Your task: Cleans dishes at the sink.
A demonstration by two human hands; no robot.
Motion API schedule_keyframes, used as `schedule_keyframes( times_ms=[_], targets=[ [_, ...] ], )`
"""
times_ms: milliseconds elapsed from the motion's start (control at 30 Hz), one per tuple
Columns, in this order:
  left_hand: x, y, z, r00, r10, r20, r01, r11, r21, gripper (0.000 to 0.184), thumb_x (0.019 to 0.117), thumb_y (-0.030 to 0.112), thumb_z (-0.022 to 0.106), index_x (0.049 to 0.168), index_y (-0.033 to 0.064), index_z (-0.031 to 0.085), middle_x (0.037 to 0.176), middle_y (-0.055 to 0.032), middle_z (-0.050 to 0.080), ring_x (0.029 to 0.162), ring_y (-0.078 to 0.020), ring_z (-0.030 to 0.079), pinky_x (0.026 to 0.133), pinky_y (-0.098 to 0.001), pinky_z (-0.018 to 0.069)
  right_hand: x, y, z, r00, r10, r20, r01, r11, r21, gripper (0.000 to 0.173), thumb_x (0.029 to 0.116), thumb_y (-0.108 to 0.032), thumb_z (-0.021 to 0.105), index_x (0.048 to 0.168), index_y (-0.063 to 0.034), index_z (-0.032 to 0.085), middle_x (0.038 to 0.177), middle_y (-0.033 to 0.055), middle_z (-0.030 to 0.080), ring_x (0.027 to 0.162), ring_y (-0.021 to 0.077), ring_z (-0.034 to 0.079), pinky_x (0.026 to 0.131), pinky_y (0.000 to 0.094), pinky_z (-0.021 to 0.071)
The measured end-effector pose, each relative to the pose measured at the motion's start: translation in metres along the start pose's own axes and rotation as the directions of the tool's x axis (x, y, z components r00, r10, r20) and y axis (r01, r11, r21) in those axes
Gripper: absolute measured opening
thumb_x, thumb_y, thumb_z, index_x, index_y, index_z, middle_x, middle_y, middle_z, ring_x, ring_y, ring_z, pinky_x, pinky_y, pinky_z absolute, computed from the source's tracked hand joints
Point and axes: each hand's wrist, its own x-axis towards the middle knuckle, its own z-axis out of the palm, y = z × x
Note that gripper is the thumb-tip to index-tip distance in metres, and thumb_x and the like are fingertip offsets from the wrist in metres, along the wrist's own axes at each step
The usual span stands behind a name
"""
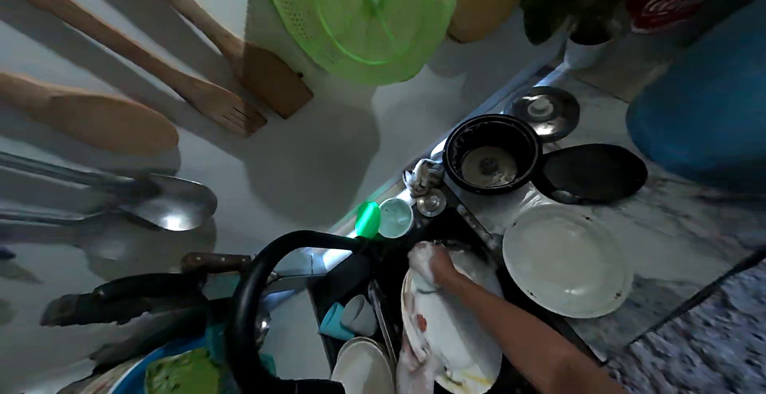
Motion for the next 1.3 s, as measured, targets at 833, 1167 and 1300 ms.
schedule_keyframes(
  times_ms=[833,1167,1300],
  targets=[
    [-0.018,-0.014,-0.010,0.988,0.051,-0.148,-0.043,0.998,0.056,0.031,0.0863,-0.001,0.062,0.115,-0.0097,0.055,0.097,-0.0129,0.066,0.087,-0.0132,0.065,0.079,-0.0321,0.0576,-0.093,-0.071,0.014,0.942,-0.328,0.074,0.317,0.940,0.123,0.043,0.0945,-0.018,0.069,0.125,0.0111,0.064,0.128,0.0304,0.063,0.126,0.0425,0.058,0.111,0.0545,0.0421],
    [-0.034,-0.010,-0.009,0.989,0.038,-0.146,-0.043,0.999,-0.029,0.039,0.0818,-0.007,0.058,0.120,-0.0124,0.050,0.095,-0.0140,0.063,0.082,-0.0135,0.064,0.073,-0.0319,0.0583,-0.088,-0.080,-0.009,0.966,-0.250,0.072,0.249,0.968,0.025,0.044,0.0998,-0.029,0.061,0.126,0.0069,0.064,0.128,0.0277,0.064,0.124,0.0415,0.059,0.106,0.0569,0.0450],
    [-0.026,-0.022,-0.018,0.970,0.199,-0.141,-0.197,0.980,0.027,0.016,0.0795,-0.008,0.060,0.096,-0.0071,0.058,0.078,-0.0032,0.065,0.072,-0.0061,0.064,0.071,-0.0261,0.0574,-0.100,-0.075,0.015,0.846,-0.524,0.100,0.523,0.852,0.035,0.047,0.0973,-0.028,0.067,0.128,0.0074,0.065,0.132,0.0291,0.063,0.130,0.0429,0.056,0.114,0.0564,0.0390]
  ],
)
